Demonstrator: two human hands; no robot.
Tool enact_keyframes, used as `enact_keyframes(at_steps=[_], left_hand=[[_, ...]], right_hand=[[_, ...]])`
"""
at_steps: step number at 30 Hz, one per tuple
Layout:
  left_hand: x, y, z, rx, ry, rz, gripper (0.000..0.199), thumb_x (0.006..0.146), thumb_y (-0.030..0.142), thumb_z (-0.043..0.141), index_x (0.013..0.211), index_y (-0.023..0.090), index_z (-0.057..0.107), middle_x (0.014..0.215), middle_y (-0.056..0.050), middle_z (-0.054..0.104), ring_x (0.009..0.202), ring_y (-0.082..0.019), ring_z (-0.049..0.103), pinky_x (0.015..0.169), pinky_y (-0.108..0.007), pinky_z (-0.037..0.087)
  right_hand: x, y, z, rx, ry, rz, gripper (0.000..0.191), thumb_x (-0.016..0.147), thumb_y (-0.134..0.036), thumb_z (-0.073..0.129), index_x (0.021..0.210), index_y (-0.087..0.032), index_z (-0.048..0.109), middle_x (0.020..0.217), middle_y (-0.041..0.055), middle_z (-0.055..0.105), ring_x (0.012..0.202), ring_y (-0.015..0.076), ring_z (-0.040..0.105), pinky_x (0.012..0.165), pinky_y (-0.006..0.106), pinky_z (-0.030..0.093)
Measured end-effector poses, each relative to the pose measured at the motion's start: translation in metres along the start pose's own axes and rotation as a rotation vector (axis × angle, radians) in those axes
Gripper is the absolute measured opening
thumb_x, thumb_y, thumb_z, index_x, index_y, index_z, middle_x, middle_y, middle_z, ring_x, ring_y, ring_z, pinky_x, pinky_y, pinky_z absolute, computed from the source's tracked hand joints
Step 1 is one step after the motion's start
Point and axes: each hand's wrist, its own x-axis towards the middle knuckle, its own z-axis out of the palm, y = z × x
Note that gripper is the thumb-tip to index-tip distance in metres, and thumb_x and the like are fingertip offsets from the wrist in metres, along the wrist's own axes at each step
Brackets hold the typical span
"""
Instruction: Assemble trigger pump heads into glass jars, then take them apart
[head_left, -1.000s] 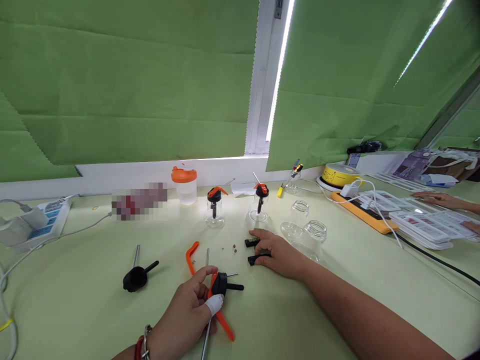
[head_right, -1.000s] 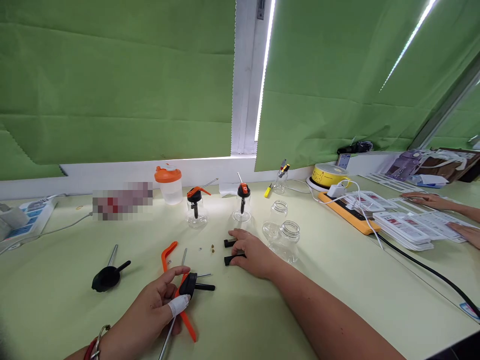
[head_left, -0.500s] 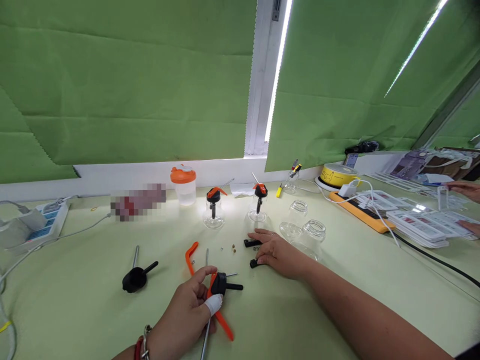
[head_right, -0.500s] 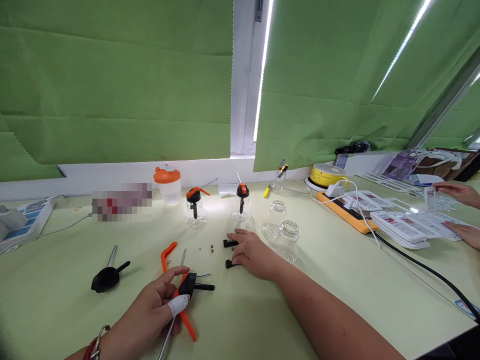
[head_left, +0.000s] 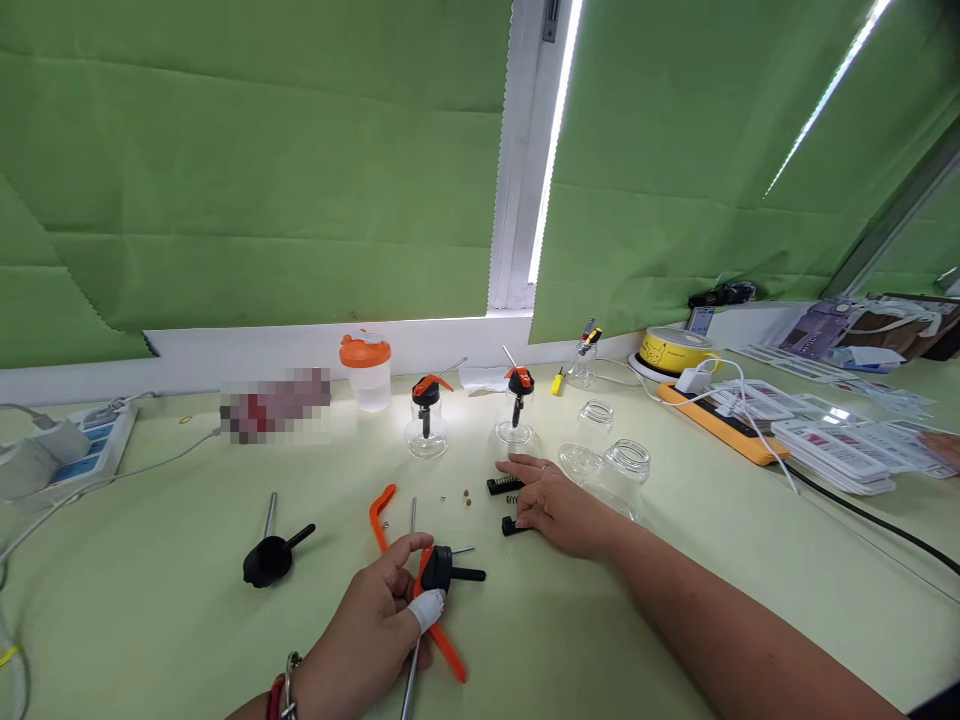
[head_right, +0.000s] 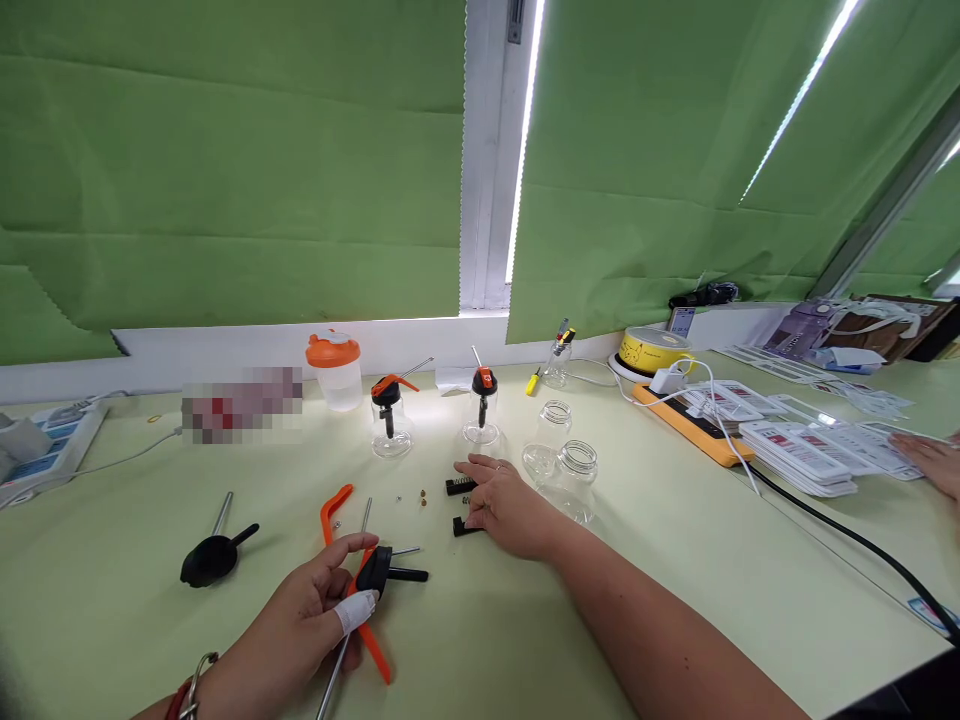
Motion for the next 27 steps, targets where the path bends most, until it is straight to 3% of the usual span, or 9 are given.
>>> enact_keyframes(at_steps=[10, 15, 20, 23, 27], left_hand=[[0.001, 0.000, 0.001, -0.026, -0.006, -0.011, 0.062, 0.071, 0.036, 0.060, 0.126, 0.020, 0.036, 0.065, 0.009, 0.044, 0.045, -0.011, 0.054, 0.051, -0.027, 0.041], [0.000, 0.003, 0.002, -0.021, -0.001, -0.022, 0.061, 0.071, 0.035, 0.060, 0.125, 0.020, 0.036, 0.065, 0.009, 0.044, 0.045, -0.011, 0.054, 0.049, -0.025, 0.040], [0.000, 0.003, 0.001, -0.015, -0.005, -0.023, 0.060, 0.072, 0.034, 0.059, 0.125, 0.021, 0.036, 0.066, 0.008, 0.046, 0.045, -0.011, 0.055, 0.049, -0.025, 0.039], [0.001, 0.001, 0.001, -0.021, -0.007, -0.018, 0.060, 0.071, 0.034, 0.059, 0.125, 0.021, 0.037, 0.067, 0.007, 0.046, 0.045, -0.012, 0.055, 0.047, -0.024, 0.038], [0.002, 0.000, 0.000, -0.014, -0.014, -0.024, 0.061, 0.072, 0.034, 0.059, 0.126, 0.021, 0.035, 0.067, 0.008, 0.045, 0.045, -0.011, 0.054, 0.048, -0.024, 0.038]], right_hand=[[0.004, -0.008, -0.002, -0.018, 0.071, 0.035, 0.013, 0.082, -0.021, 0.053, 0.079, -0.020, 0.065, 0.139, 0.0040, 0.043, 0.132, 0.0241, 0.030, 0.105, 0.045, 0.028], [0.001, -0.006, 0.000, -0.006, 0.069, -0.018, 0.012, 0.077, -0.032, 0.062, 0.082, -0.022, 0.067, 0.140, 0.0034, 0.041, 0.133, 0.0272, 0.027, 0.104, 0.047, 0.028], [0.005, -0.001, 0.004, 0.006, 0.054, -0.030, 0.010, 0.078, -0.030, 0.062, 0.081, -0.024, 0.069, 0.137, 0.0024, 0.045, 0.132, 0.0274, 0.030, 0.105, 0.048, 0.027], [0.010, -0.002, 0.007, 0.018, 0.059, -0.049, 0.021, 0.077, -0.028, 0.063, 0.097, -0.023, 0.067, 0.135, 0.0048, 0.048, 0.130, 0.0262, 0.033, 0.105, 0.046, 0.029], [0.013, -0.004, 0.009, 0.010, 0.017, -0.112, 0.043, 0.082, -0.027, 0.057, 0.125, -0.023, 0.052, 0.136, 0.0060, 0.046, 0.130, 0.0244, 0.032, 0.107, 0.044, 0.028]])
